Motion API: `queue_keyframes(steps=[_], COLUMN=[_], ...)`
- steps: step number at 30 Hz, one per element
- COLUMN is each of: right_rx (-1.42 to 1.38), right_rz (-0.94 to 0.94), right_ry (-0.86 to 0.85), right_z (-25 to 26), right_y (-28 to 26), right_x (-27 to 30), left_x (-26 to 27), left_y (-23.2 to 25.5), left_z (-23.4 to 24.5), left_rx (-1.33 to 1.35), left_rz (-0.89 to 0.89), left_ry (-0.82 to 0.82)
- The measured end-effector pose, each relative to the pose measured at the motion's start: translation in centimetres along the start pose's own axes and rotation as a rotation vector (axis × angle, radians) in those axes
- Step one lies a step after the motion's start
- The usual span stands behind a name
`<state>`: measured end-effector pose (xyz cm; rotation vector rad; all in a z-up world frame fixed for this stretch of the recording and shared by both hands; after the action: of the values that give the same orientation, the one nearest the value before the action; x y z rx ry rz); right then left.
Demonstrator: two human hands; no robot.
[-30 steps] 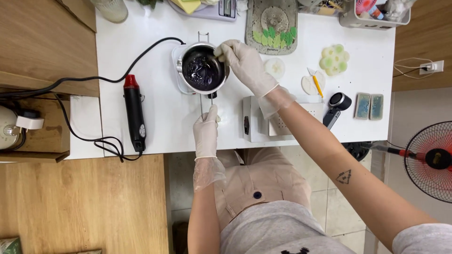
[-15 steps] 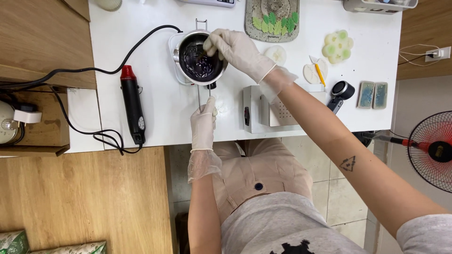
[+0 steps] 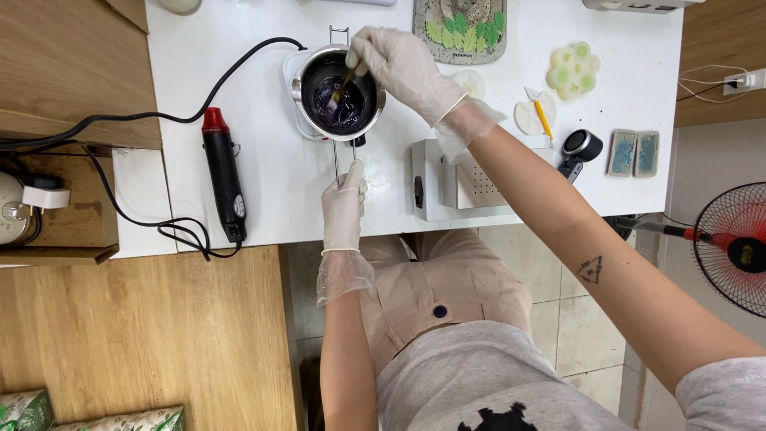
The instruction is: Preparing and melting wax in a small pot and using a heat gun on a container.
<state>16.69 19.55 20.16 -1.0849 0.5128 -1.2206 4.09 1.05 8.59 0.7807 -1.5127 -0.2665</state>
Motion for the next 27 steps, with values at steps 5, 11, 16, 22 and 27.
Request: queue_keyframes(steps=[5, 11, 16, 22, 27], right_rx=[-0.006, 0.040, -0.094, -0.047, 0.049], right_rz=[0.185, 0.169, 0.358, 0.359, 0.388], right_ry=[-0.029, -0.027, -0.011, -0.011, -0.029], right_z=[-0.5, -0.5, -1.3, -1.5, -1.6], right_y=[0.4, 0.2, 0.9, 0.3, -0.4], right_x=[-0.3, -0.4, -0.5, -0.6, -0.6], left_x=[0.0, 0.2, -0.6, 0.4, 0.4], left_y=[0.0, -0.1, -0.9, 0.2, 0.1], left_z=[0.0, 0.0, -0.1, 0.1, 0.1], left_rx=[0.021, 0.010, 0.029, -0.021, 0.007], left_rz=[-0.021, 0.000, -0.035, -0.016, -0.008], left_ry=[-0.014, -0.010, -0.017, -0.018, -0.013])
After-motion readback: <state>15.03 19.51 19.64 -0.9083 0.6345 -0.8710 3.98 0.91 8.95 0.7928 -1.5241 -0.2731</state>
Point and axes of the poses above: each hand's wrist, its own x-axis away from the middle knuckle, its own z-axis out of the back of the hand, y = z × x, the point moved 4 cm from there along -x, towards the middle knuckle, and after that the axes turned 7 degrees about -x, right-handed, at the moved point
